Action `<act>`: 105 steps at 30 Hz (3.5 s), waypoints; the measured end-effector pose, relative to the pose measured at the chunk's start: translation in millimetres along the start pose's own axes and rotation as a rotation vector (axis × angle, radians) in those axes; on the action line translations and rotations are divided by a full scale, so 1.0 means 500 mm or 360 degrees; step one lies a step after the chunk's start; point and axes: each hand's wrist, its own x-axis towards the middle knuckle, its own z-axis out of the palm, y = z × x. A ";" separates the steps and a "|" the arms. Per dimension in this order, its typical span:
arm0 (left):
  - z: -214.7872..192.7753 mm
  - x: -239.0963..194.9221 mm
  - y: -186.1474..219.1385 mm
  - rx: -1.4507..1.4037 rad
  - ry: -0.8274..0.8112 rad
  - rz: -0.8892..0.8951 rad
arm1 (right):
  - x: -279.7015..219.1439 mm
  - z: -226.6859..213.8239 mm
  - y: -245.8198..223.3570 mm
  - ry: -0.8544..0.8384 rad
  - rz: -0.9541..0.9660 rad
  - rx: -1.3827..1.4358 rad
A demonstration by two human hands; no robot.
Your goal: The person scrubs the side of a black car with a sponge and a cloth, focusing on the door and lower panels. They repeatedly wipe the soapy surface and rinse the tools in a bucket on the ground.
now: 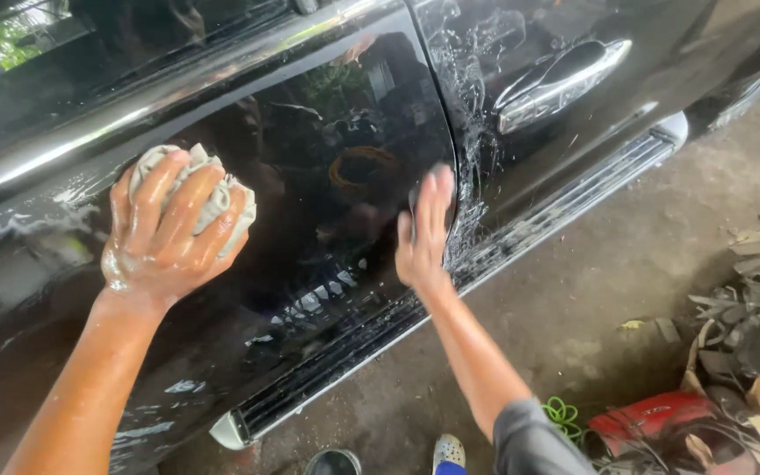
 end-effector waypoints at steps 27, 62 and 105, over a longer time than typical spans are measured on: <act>0.035 0.010 0.063 0.0504 0.0141 -0.0289 | 0.191 -0.072 0.008 -0.0366 -0.0400 0.0015; 0.047 -0.173 0.484 0.0300 0.0499 -0.2108 | -0.014 -0.204 0.155 -0.1056 -0.0681 0.0107; 0.570 0.316 0.729 0.0701 0.0366 -0.2062 | 0.597 -0.224 -0.039 -0.0899 -0.2281 0.0141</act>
